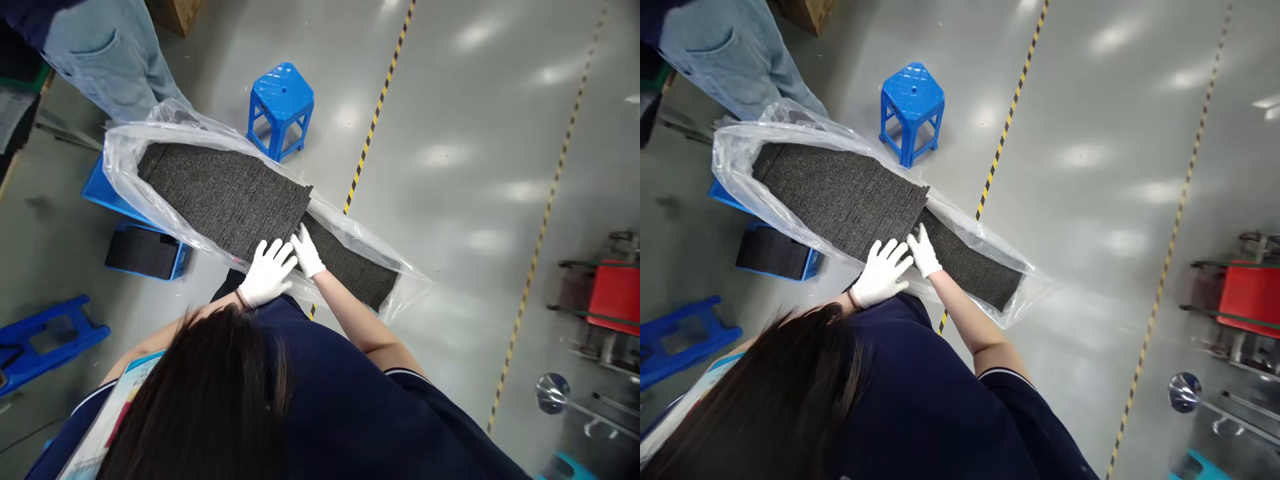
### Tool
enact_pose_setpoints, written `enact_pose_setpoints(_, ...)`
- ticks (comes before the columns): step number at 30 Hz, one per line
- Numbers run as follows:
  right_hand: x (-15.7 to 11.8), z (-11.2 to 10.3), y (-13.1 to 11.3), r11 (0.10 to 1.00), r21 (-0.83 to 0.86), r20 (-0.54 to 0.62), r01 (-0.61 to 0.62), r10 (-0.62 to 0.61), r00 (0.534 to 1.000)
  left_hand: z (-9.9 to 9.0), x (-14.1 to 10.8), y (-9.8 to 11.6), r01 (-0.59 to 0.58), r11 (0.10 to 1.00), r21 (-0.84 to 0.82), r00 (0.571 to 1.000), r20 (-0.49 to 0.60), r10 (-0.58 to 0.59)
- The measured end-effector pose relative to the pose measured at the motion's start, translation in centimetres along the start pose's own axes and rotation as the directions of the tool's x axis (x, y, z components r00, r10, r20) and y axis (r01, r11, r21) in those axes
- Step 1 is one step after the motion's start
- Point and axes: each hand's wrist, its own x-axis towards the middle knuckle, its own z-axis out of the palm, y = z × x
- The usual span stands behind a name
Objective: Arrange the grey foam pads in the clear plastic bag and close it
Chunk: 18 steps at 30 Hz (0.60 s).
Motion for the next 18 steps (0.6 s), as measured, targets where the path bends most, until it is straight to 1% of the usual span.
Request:
enact_pose_setpoints(1, 0.4, -1.1, -0.1, 0.967, -0.232, -0.019, 0.108, -0.115, 0.993, 1.5, 0.0, 1.0, 0.028, 0.999, 0.03, 0.999, 0.03, -0.029)
enact_pose_setpoints(2, 0.9, -2.2, -0.2, 0.878, -0.427, -0.009, 0.217, -0.244, 0.97, 2.6, 0.0, 1.4, 0.057, 0.997, 0.06, 0.997, 0.048, -0.06)
enact_pose_setpoints(3, 1.6, -3.3, -0.5, 0.763, -0.564, 0.035, 0.317, -0.361, 0.932, 3.4, -0.1, 1.5, 0.079, 0.993, 0.082, 0.995, 0.055, -0.084)
enact_pose_setpoints(4, 2.4, -4.4, -0.8, 0.627, -0.659, 0.123, 0.414, -0.453, 0.883, 3.9, 0.0, 1.4, 0.09, 0.991, 0.096, 0.994, 0.057, -0.096)
enact_pose_setpoints(5, 3.2, -5.3, -1.1, 0.495, -0.712, 0.229, 0.498, -0.507, 0.831, 4.2, 0.1, 1.4, 0.095, 0.99, 0.102, 0.993, 0.058, -0.101)
enact_pose_setpoints(6, 4.0, -6.1, -1.4, 0.381, -0.731, 0.333, 0.567, -0.527, 0.782, 4.2, 0.3, 1.5, 0.102, 0.99, 0.101, 0.992, 0.058, -0.108)
enact_pose_setpoints(7, 4.8, -6.7, -1.6, 0.289, -0.728, 0.424, 0.621, -0.522, 0.74, 4.2, 0.6, 1.7, 0.115, 0.989, 0.097, 0.991, 0.059, -0.121)
enact_pose_setpoints(8, 5.5, -7.3, -1.7, 0.223, -0.712, 0.499, 0.666, -0.507, 0.703, 4.1, 0.8, 2.1, 0.133, 0.987, 0.093, 0.989, 0.055, -0.139)
enact_pose_setpoints(9, 6.1, -7.7, -1.7, 0.18, -0.687, 0.558, 0.704, -0.491, 0.669, 4.1, 1.1, 2.5, 0.156, 0.983, 0.092, 0.986, 0.048, -0.161)
enact_pose_setpoints(10, 6.7, -8.0, -1.7, 0.156, -0.657, 0.602, 0.738, -0.48, 0.638, 4.0, 1.3, 2.9, 0.181, 0.979, 0.094, 0.982, 0.04, -0.185)
enact_pose_setpoints(12, 7.4, -8.4, -1.2, 0.14, -0.598, 0.656, 0.789, -0.481, 0.582, 3.9, 1.4, 3.5, 0.232, 0.967, 0.103, 0.971, 0.026, -0.236)
enact_pose_setpoints(14, 7.9, -8.6, -0.7, 0.138, -0.558, 0.672, 0.818, -0.503, 0.543, 4.0, 1.3, 3.6, 0.273, 0.956, 0.111, 0.961, 0.019, -0.277)
enact_pose_setpoints(16, 8.0, -8.5, -0.2, 0.142, -0.545, 0.665, 0.826, -0.527, 0.529, 4.1, 1.0, 3.5, 0.306, 0.945, 0.116, 0.951, 0.014, -0.309)
enact_pose_setpoints(18, 8.0, -8.3, 0.0, 0.15, -0.549, 0.655, 0.823, -0.534, 0.534, 4.3, 0.7, 3.2, 0.332, 0.936, 0.12, 0.942, 0.009, -0.335)
